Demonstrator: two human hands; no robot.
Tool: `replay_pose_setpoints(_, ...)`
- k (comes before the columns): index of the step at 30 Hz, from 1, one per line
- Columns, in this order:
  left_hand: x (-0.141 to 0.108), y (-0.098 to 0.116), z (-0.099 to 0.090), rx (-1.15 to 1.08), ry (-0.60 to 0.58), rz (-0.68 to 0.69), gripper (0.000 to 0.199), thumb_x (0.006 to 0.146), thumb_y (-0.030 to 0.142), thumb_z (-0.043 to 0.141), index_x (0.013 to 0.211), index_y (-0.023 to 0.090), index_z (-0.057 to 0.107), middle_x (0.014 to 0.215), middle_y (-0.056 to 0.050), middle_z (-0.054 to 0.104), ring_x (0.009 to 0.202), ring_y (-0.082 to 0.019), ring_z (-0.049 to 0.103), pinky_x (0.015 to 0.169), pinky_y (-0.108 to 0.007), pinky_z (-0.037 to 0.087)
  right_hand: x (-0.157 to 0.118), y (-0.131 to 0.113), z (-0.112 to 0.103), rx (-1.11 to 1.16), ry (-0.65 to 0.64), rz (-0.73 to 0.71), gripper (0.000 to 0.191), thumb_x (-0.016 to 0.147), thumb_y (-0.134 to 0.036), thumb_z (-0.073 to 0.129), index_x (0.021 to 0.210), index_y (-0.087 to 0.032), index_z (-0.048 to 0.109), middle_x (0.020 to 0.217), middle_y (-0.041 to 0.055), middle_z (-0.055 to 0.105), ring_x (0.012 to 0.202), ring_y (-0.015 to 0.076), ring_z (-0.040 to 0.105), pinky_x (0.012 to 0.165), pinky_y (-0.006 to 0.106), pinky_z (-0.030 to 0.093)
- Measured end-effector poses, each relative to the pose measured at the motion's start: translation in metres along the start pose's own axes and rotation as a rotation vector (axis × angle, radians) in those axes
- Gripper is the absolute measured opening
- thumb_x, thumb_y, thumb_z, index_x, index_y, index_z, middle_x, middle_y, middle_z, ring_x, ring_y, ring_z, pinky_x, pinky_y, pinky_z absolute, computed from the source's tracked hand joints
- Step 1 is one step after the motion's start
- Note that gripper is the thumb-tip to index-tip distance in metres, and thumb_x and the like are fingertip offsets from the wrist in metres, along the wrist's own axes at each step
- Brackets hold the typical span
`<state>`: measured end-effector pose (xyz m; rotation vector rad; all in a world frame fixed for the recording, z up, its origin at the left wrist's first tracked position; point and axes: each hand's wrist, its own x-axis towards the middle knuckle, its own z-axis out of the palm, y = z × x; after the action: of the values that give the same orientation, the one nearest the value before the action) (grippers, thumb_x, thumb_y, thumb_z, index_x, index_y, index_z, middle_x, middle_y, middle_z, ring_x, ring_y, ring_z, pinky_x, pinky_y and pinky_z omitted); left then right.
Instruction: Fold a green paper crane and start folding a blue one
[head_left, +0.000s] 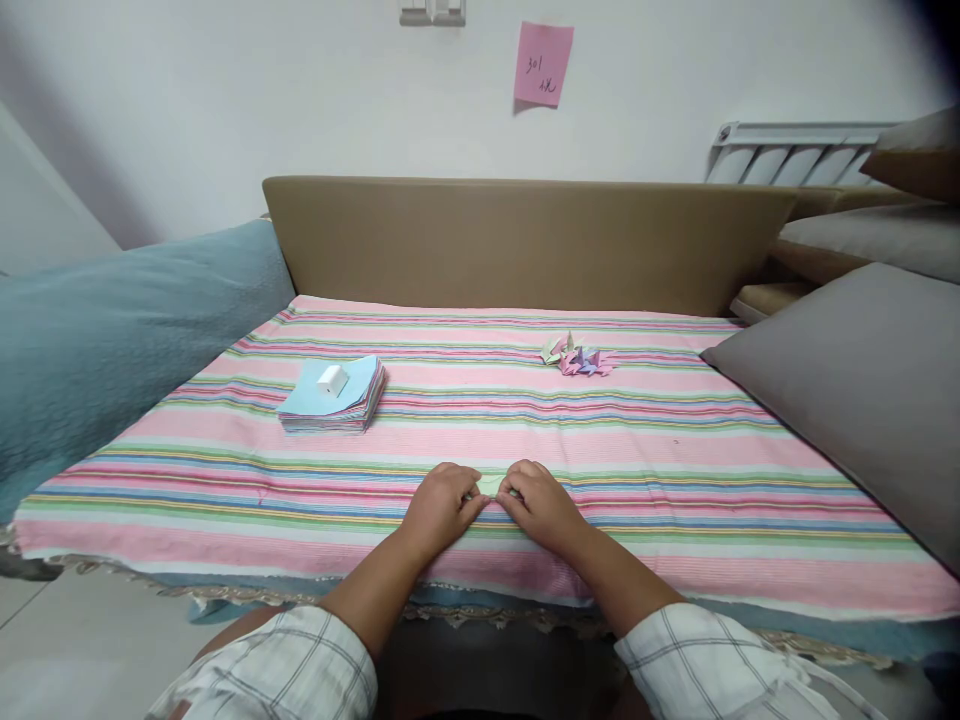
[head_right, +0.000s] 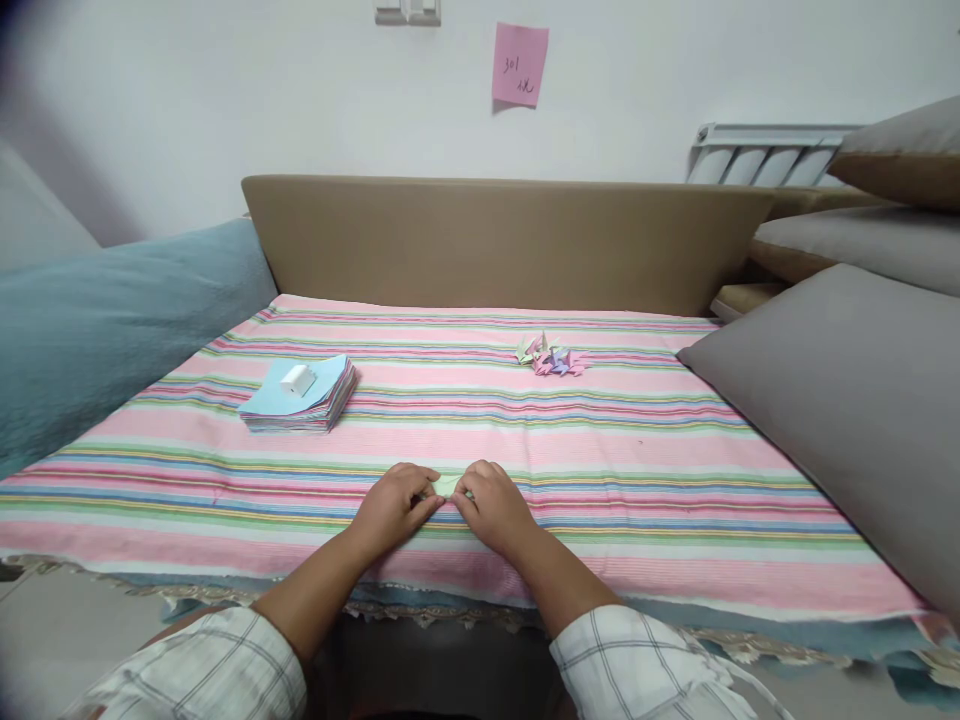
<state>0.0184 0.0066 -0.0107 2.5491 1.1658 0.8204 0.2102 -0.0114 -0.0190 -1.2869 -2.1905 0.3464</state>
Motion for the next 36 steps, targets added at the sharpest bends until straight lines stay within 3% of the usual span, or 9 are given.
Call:
replay_pose_setpoints(15,0.005,0.003,0.003,-0.038,0.002,-0.126,0.016,0.075,0.020,0.060,0.059,0.019,0.058,0.088,-0.002,0.070,0.084,-0.019,0.062,0.080,-0.034,0.046,0.011,-0.003,0.004,0.017,0.006,0.167,0.012,0.077,-0.017,0.055,0.065,-0.019,0.056,0.075,0.0015,0.054,0.076,0.0157,0.052,0.074,0.028,0.040)
replay_pose_setpoints(26,0.009,0.003,0.004,-0.014,-0.034,-0.137,0.018,0.070,0.015,0.064,0.055,0.018,0.055,0.086,-0.003,0.070,0.082,-0.018,0.063,0.080,-0.034,0.044,0.013,-0.006,0.003,0.030,-0.018,0.221,0.012,0.073,-0.016,0.058,0.062,-0.019,0.054,0.074,0.0015,0.053,0.076,0.0160,0.051,0.072,0.027,0.039)
replay_pose_setpoints(31,0.009,0.004,0.005,0.014,-0.058,-0.131,0.016,0.071,0.016,0.062,0.057,0.018,0.054,0.081,-0.002,0.067,0.081,-0.018,0.061,0.081,-0.033,0.042,0.013,-0.006,0.002,0.055,-0.007,0.231,0.007,0.071,-0.015,0.060,0.076,-0.018,0.058,0.079,0.0017,0.055,0.079,0.0172,0.051,0.074,0.029,0.039)
replay_pose_setpoints(36,0.008,0.005,0.005,0.032,-0.067,-0.133,0.016,0.073,0.017,0.061,0.059,0.018,0.054,0.076,-0.002,0.064,0.081,-0.018,0.060,0.081,-0.032,0.041,0.012,-0.005,0.001,0.104,-0.048,0.212,0.029,0.075,-0.015,0.058,0.102,-0.022,0.064,0.091,0.0038,0.057,0.090,0.0186,0.051,0.083,0.032,0.040)
